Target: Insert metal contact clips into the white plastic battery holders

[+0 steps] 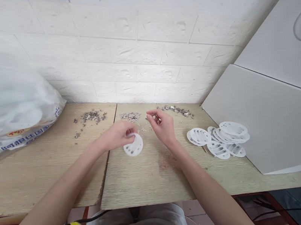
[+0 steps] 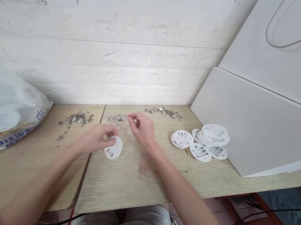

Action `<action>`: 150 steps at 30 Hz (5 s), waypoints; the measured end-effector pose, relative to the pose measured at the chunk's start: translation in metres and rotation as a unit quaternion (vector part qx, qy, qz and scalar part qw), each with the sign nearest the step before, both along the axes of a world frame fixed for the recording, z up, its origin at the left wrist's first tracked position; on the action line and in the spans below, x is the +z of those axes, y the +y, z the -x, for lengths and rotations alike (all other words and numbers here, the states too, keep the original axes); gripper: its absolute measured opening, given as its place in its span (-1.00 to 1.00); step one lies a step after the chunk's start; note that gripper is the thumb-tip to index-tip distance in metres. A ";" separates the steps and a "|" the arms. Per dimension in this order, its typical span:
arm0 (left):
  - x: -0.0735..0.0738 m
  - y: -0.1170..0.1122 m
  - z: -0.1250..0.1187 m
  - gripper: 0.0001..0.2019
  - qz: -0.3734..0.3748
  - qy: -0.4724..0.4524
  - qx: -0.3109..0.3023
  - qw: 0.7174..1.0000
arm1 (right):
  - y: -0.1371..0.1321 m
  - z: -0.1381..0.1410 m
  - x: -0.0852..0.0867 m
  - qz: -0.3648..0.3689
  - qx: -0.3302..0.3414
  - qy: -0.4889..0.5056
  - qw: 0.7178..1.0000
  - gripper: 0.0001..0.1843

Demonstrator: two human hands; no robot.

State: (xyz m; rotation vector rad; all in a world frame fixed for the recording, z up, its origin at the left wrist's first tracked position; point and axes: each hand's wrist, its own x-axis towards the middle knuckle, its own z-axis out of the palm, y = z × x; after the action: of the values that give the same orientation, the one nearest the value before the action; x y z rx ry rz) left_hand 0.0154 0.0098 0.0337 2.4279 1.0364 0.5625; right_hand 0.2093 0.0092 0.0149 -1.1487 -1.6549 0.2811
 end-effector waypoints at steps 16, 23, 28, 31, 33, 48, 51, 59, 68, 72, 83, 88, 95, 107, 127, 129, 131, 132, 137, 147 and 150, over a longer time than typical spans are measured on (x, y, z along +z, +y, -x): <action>0.006 -0.018 -0.018 -0.89 0.094 0.271 -0.026 0.958 | 0.008 -0.001 -0.008 0.044 -0.021 -0.008 0.999 -0.73; -0.002 -0.024 -0.006 -0.89 0.089 0.204 -0.025 0.975 | 0.023 -0.028 -0.003 0.084 -0.060 -0.007 0.995 -0.64; 0.004 -0.013 -0.014 -0.93 0.198 0.057 -0.050 0.977 | 0.054 -0.061 0.005 0.154 -0.165 -0.148 0.963 -0.61; 0.002 -0.005 -0.024 -0.93 0.204 -0.073 0.008 0.976 | 0.071 -0.068 0.001 0.221 -0.219 -0.247 0.918 -0.71; -0.005 0.000 -0.030 -0.92 0.195 -0.140 0.047 0.970 | 0.079 -0.068 -0.004 0.237 -0.229 -0.258 0.908 -0.74; -0.034 0.004 -0.025 -0.90 0.251 -0.277 0.170 0.912 | 0.050 -0.027 -0.001 0.118 -0.112 -0.078 0.984 -0.85; -0.031 0.004 -0.024 -0.91 0.252 -0.288 0.190 0.904 | 0.028 -0.004 -0.001 0.096 0.030 -0.001 0.995 -0.83; -0.026 0.003 -0.025 -0.82 0.334 -0.361 0.227 0.841 | 0.007 0.011 -0.010 0.119 0.104 0.046 0.986 -0.80; -0.020 -0.002 -0.024 -0.72 0.337 -0.397 0.165 0.838 | 0.003 0.015 -0.016 0.118 0.119 0.078 0.983 -0.80; -0.024 0.002 -0.023 -0.79 0.211 -0.353 0.201 0.889 | 0.003 0.017 -0.018 0.131 0.123 0.159 0.971 -0.74; -0.028 0.004 -0.015 -0.85 -0.253 -0.209 0.142 0.934 | -0.001 0.020 -0.012 0.147 0.125 0.172 0.966 -0.78; -0.032 0.004 -0.014 -0.87 -0.270 -0.214 0.128 0.930 | -0.003 0.019 -0.010 0.155 0.127 0.169 0.965 -0.79; -0.033 0.005 -0.015 -0.86 -0.302 -0.242 0.124 0.914 | -0.005 0.019 -0.007 0.174 0.134 0.164 0.962 -0.77; -0.034 0.007 -0.013 -0.84 -0.344 -0.247 0.121 0.898 | -0.004 0.013 -0.005 0.104 0.131 0.055 0.984 -0.87; -0.034 0.007 -0.015 -0.84 -0.292 -0.252 0.141 0.912 | -0.003 0.015 -0.006 0.192 0.162 0.164 0.954 -0.76; -0.032 0.007 -0.016 -0.86 -0.247 -0.256 0.164 0.920 | -0.001 0.013 -0.006 0.200 0.153 0.200 0.947 -0.74; -0.032 0.008 -0.016 -0.90 -0.156 -0.259 0.204 0.931 | 0.002 0.010 -0.007 0.199 0.131 0.213 0.948 -0.73; -0.031 0.009 -0.016 -0.90 -0.096 -0.264 0.223 0.933 | 0.003 0.009 -0.007 0.194 0.122 0.214 0.950 -0.72; -0.035 0.012 -0.016 -0.60 0.146 -0.310 0.221 0.913 | 0.007 0.007 -0.011 0.159 0.105 0.184 0.964 -0.75; -0.029 0.003 -0.024 -0.75 0.285 -0.356 0.194 0.868 | 0.006 0.006 -0.014 0.075 0.114 0.002 0.991 -0.90; -0.027 0.002 -0.024 -0.77 0.300 -0.347 0.203 0.865 | 0.006 0.006 -0.016 0.055 0.111 -0.034 0.992 -0.89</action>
State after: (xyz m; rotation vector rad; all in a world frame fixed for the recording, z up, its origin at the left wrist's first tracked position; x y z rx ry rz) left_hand 0.0397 0.0116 0.0072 1.2986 1.1570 0.9813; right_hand 0.2029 0.0153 -0.0008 -1.0661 -1.8494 0.4843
